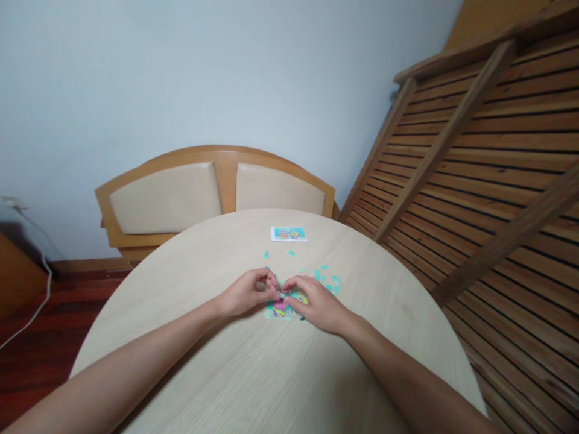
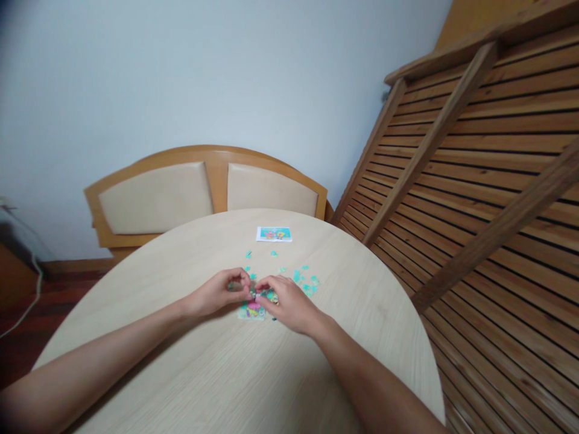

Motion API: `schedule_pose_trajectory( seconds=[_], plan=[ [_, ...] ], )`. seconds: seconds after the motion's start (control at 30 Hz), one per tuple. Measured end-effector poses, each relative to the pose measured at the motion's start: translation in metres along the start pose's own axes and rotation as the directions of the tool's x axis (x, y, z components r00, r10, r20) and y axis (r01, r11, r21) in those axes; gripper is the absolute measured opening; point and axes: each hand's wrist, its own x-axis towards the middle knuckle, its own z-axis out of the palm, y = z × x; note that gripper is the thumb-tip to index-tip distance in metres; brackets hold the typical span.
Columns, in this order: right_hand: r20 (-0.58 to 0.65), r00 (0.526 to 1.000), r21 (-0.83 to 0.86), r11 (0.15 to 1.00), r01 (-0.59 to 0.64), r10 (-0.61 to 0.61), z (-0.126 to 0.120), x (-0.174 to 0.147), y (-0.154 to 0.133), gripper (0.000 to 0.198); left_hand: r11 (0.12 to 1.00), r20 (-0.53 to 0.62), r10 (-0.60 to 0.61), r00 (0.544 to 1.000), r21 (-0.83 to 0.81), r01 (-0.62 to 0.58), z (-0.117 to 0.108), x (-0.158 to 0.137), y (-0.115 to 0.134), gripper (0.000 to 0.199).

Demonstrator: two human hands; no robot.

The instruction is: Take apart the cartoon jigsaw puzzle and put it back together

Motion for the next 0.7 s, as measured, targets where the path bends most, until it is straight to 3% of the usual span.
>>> schedule_pose_trajectory(
  seconds=[0.17, 0.3, 0.37, 0.47, 0.53, 0.7],
  plan=[
    [0.018, 1.0, 0.14, 0.99, -0.022, 0.019, -0.003, 0.002, -0.008, 0.014, 0.985, -0.022, -0.048, 0.999, -0.166, 0.044, 0.019, -0.001, -0.002, 0.045],
    [0.055, 0.998, 0.083, 0.996, -0.027, 0.023, -0.019, 0.0, -0.002, 0.016, 0.992, -0.018, 0.075, 0.997, 0.099, -0.073, 0.02, -0.007, 0.003, 0.034],
    [0.054, 0.997, 0.056, 0.997, -0.059, 0.056, -0.029, -0.002, 0.005, 0.015, 0.931, 0.106, 0.219, 0.97, 0.274, -0.241, 0.019, -0.01, 0.006, 0.026],
    [0.082, 0.989, 0.063, 0.989, -0.13, 0.125, -0.042, -0.006, 0.015, 0.017, 0.802, 0.322, 0.346, 0.881, 0.387, -0.456, 0.017, -0.013, 0.007, 0.034],
    [0.121, 0.977, 0.081, 0.98, -0.183, 0.173, -0.047, -0.009, 0.02, 0.018, 0.76, 0.376, 0.332, 0.865, 0.437, -0.481, 0.017, -0.013, 0.005, 0.036],
    [0.226, 0.949, 0.07, 0.968, -0.242, 0.221, -0.046, -0.011, 0.017, 0.016, 0.744, 0.349, 0.279, 0.894, 0.51, -0.431, 0.017, -0.012, 0.003, 0.038]
  ],
)
